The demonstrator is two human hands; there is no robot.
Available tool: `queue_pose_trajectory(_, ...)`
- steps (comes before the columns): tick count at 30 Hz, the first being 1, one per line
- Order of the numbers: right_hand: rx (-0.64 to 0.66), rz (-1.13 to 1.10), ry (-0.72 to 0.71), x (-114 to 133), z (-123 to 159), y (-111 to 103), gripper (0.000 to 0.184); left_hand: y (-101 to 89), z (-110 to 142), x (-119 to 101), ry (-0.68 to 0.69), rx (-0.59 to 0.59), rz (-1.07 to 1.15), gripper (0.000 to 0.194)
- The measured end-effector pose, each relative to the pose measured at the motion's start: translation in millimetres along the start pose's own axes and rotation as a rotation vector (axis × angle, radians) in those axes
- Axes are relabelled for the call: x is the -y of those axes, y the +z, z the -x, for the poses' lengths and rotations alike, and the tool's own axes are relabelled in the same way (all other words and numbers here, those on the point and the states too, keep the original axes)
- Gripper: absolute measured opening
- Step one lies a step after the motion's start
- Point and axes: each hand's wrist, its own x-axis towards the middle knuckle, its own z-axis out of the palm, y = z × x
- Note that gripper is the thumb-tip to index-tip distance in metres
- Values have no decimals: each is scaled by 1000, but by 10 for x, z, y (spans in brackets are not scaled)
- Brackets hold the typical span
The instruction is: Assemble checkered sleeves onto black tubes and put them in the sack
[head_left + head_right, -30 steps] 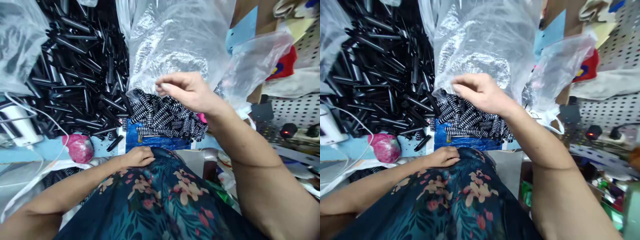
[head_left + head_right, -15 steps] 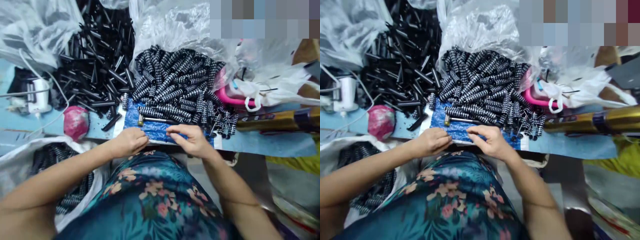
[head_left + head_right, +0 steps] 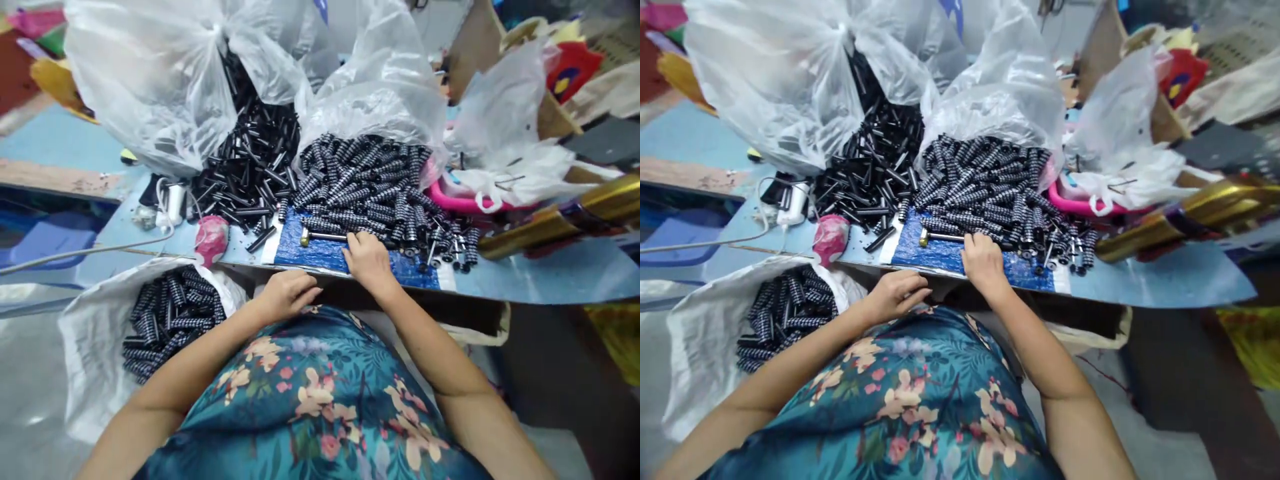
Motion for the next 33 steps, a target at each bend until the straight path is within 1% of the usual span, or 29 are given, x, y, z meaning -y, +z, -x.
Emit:
queue_pose_trajectory(2, -40, 19, -52, -36, -24, 27, 32, -143, 128, 223, -125, -122, -74, 24)
queue_pose_trajectory(4, -67, 5, -123, -106, -18, 70, 30, -305, 249, 485, -282, -251, -193, 24)
queue_pose_trajectory(6, -67, -23, -182, -170, 3, 119, 29, -441, 305, 735, -409, -318, -327, 26)
queue_pose_trajectory(7, -65, -37, -197, -192, 16, 141, 28, -486, 298, 844, -451, -311, -386, 27)
queue_pose_trajectory(8, -64, -50, -204, -205, 28, 160, 28, -514, 270, 938, -484, -279, -437, 27)
queue_pose_trajectory(10, -65, -71, -195, -215, 47, 187, 29, -517, 171, 1076, -528, -158, -509, 25)
queue_pose_trajectory(12, -58, -89, -170, -219, 64, 195, 31, -481, 68, 1152, -549, -27, -533, 22)
queue_pose_trajectory(13, -54, -101, -156, -219, 76, 187, 31, -462, 34, 1170, -552, 13, -532, 21)
queue_pose_trajectory(14, -54, -121, -144, -215, 92, 170, 32, -449, 16, 1178, -552, 26, -523, 21)
queue_pose_trajectory(15, -61, -147, -131, -203, 108, 143, 33, -446, 14, 1177, -552, 7, -506, 22)
queue_pose_trajectory(16, -76, -181, -118, -178, 121, 106, 34, -454, 23, 1166, -552, -44, -481, 22)
queue_pose_trajectory(18, -114, -256, -105, -81, 107, 10, 33, -489, 55, 1113, -548, -207, -373, 18)
queue_pose_trajectory(19, -124, -285, -114, -6, 65, -41, 32, -507, 65, 1072, -550, -303, -271, 16)
queue_pose_trajectory(21, -101, -295, -187, 184, -100, -129, 32, -521, 54, 968, -591, -476, 39, 18)
queue_pose_trajectory(23, -13, -233, -304, 393, -345, -176, 34, -495, 14, 856, -682, -577, 407, 25)
queue_pose_trajectory(25, 95, -136, -388, 562, -593, -174, 33, -448, -14, 760, -773, -653, 711, 31)
queue_pose_trajectory(27, 164, -68, -425, 647, -772, -128, 30, -416, 11, 695, -831, -721, 896, 29)
queue_pose_trajectory(29, 160, -67, -420, 641, -861, -57, 31, -418, 96, 660, -868, -771, 989, 32)
queue_pose_trajectory(31, 122, -111, -402, 585, -883, 9, 36, -439, 201, 646, -907, -778, 1034, 35)
queue_pose_trajectory(33, 119, -153, -400, 546, -881, 43, 37, -455, 266, 648, -941, -765, 1079, 34)
